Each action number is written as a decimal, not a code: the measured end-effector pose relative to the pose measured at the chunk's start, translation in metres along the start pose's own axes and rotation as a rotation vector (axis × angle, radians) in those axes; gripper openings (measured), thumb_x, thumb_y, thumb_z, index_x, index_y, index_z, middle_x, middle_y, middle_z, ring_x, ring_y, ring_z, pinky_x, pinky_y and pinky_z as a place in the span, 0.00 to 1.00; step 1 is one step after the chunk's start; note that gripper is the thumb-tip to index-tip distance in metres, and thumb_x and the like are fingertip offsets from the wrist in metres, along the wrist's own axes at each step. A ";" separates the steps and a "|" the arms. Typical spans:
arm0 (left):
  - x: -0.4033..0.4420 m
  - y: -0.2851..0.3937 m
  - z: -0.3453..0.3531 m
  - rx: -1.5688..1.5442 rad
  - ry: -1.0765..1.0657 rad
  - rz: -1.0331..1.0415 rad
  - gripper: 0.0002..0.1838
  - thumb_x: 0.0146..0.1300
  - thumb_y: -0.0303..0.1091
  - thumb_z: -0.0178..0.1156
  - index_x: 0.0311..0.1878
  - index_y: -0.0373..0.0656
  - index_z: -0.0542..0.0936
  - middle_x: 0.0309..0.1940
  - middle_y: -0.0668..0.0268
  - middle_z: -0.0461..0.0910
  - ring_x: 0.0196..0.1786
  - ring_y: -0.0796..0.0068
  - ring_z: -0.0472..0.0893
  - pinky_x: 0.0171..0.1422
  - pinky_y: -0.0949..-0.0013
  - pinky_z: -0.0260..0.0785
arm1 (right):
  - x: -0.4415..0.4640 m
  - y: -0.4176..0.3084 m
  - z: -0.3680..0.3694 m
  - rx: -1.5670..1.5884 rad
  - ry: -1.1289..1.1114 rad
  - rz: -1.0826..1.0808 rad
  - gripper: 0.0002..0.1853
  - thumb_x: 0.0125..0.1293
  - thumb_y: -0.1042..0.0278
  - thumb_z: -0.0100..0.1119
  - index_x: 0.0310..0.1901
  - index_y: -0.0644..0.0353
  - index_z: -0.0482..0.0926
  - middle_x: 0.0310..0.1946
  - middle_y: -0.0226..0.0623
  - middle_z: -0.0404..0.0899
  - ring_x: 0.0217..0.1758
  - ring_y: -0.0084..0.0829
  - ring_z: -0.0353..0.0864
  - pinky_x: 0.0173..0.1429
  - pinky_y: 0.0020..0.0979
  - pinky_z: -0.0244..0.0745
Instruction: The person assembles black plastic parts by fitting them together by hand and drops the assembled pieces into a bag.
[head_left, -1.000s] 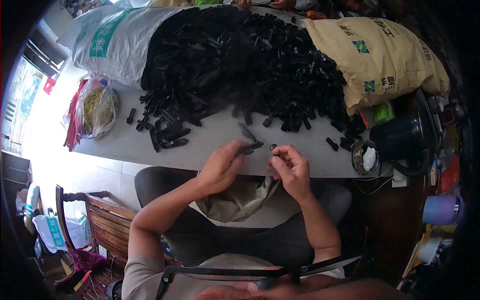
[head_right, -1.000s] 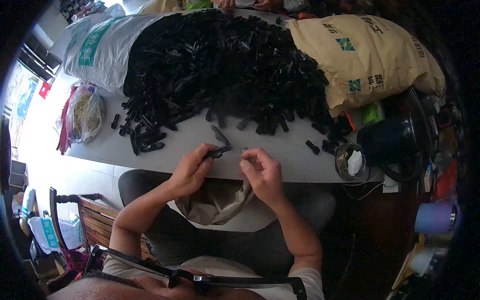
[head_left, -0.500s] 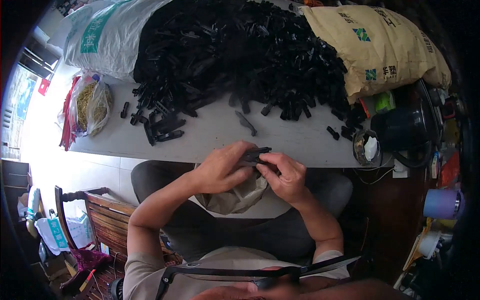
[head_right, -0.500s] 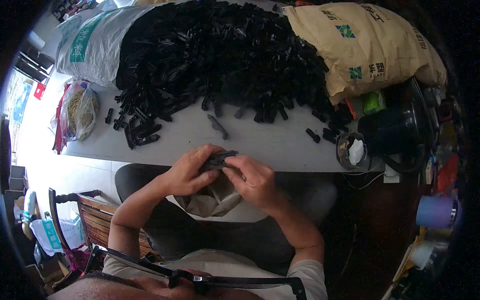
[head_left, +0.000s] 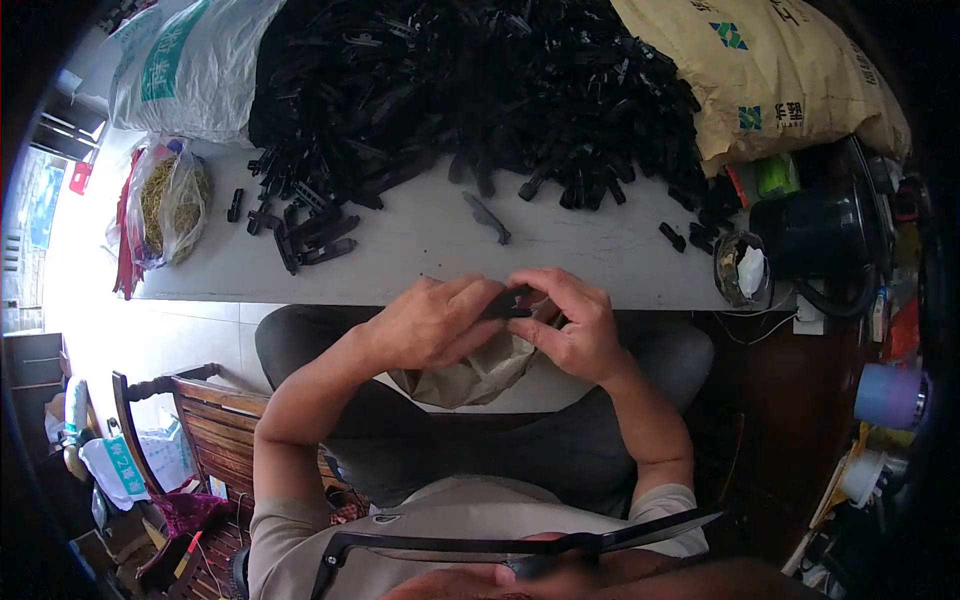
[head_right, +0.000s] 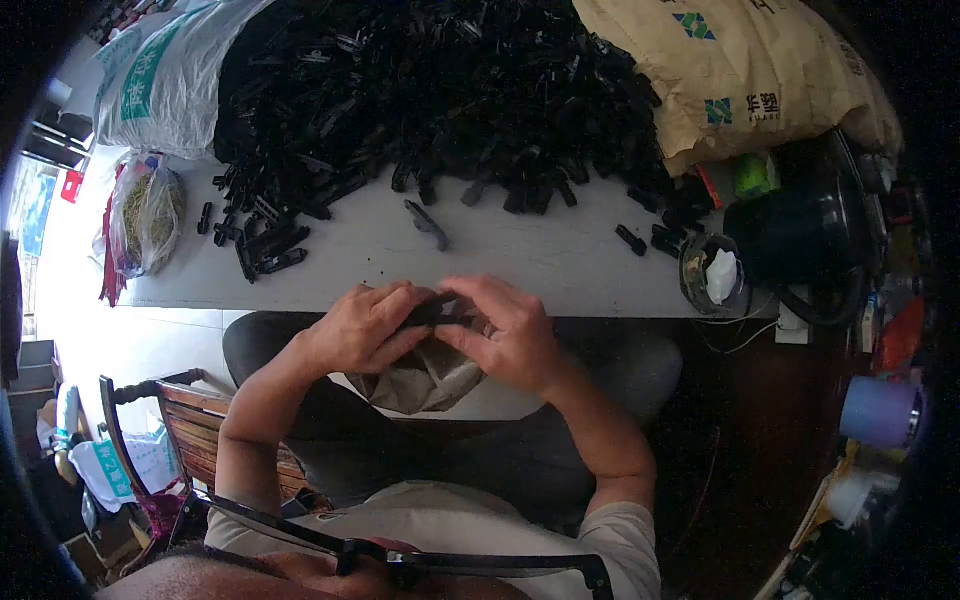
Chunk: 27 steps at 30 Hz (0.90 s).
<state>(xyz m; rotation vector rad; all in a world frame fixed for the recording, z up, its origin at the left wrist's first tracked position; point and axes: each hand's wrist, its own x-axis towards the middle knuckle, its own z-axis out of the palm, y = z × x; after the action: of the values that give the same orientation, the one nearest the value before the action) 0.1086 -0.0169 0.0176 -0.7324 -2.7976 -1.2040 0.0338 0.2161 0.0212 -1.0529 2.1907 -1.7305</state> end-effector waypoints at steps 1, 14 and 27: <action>-0.001 0.001 0.001 0.006 0.016 0.023 0.22 0.70 0.35 0.67 0.63 0.36 0.76 0.42 0.54 0.82 0.39 0.48 0.86 0.40 0.51 0.78 | -0.001 0.003 -0.003 -0.070 -0.073 -0.062 0.19 0.61 0.72 0.80 0.53 0.64 0.85 0.42 0.40 0.88 0.37 0.27 0.90 0.39 0.29 0.85; -0.001 0.005 -0.004 -0.136 -0.012 0.063 0.20 0.70 0.33 0.68 0.61 0.37 0.77 0.42 0.53 0.83 0.42 0.46 0.86 0.44 0.51 0.78 | -0.007 -0.002 -0.011 -0.073 -0.133 -0.105 0.18 0.62 0.69 0.81 0.51 0.59 0.84 0.37 0.38 0.87 0.37 0.30 0.91 0.40 0.33 0.86; 0.007 -0.011 -0.014 -0.105 -0.118 -0.073 0.18 0.67 0.42 0.73 0.50 0.38 0.85 0.39 0.55 0.83 0.40 0.48 0.85 0.41 0.51 0.75 | 0.001 0.006 -0.015 -0.126 -0.313 0.066 0.14 0.63 0.66 0.78 0.46 0.61 0.86 0.35 0.41 0.88 0.36 0.36 0.90 0.41 0.37 0.84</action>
<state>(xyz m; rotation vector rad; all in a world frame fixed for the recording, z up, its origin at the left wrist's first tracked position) 0.0955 -0.0302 0.0213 -0.7375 -2.8981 -1.3734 0.0223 0.2277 0.0207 -1.1741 2.1275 -1.3116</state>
